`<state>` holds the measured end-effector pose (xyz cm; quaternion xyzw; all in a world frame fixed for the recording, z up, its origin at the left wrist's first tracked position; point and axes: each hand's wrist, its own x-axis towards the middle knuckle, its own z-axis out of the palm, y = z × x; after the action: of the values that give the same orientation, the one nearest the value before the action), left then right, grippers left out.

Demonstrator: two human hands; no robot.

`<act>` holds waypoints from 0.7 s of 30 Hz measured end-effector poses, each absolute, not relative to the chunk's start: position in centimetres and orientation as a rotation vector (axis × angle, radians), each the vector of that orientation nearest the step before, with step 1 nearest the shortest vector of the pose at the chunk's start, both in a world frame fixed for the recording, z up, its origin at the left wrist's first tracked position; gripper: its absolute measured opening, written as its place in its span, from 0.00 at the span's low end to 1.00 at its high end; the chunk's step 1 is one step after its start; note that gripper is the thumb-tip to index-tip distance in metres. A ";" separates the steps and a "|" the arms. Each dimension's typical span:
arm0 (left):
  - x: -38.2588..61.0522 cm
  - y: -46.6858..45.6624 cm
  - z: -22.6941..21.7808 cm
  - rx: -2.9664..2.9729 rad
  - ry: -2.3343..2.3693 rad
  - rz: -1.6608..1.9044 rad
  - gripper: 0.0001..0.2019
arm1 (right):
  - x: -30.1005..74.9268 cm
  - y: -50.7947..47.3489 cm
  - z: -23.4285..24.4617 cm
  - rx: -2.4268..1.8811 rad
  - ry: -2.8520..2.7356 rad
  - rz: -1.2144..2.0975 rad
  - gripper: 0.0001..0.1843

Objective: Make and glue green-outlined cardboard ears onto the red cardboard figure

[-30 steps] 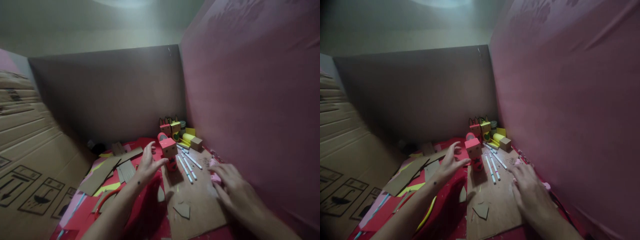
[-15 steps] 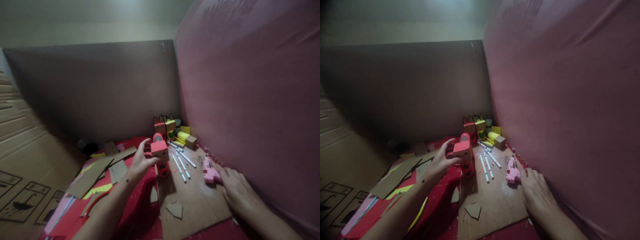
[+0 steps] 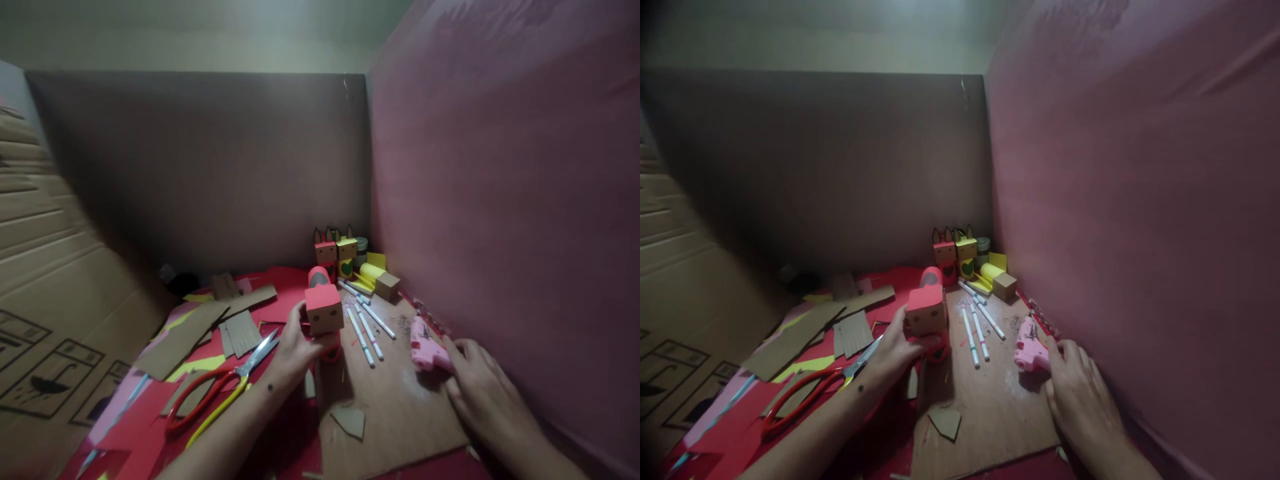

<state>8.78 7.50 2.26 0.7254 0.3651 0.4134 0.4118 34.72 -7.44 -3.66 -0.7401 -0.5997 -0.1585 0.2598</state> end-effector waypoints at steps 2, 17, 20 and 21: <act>8.9 7.6 1.5 1.846 0.912 0.973 0.20 | 34.7 -8.1 -2.6 -1.980 -1.594 -0.408 0.21; 9.4 8.0 -1.0 1.943 0.887 0.865 0.13 | 31.4 -6.7 7.8 -1.094 -0.955 1.082 0.03; 9.5 8.1 -1.1 1.951 0.858 0.866 0.13 | 30.9 -4.8 10.7 -1.083 -1.180 1.096 0.08; 9.5 8.1 -1.0 1.954 0.848 0.867 0.13 | 30.7 -4.1 11.4 -1.083 -1.234 1.094 0.09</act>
<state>9.48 8.06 -1.04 0.7755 0.3367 0.3440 0.4086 30.70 -4.14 11.43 -0.4580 -0.5219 0.4623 0.5515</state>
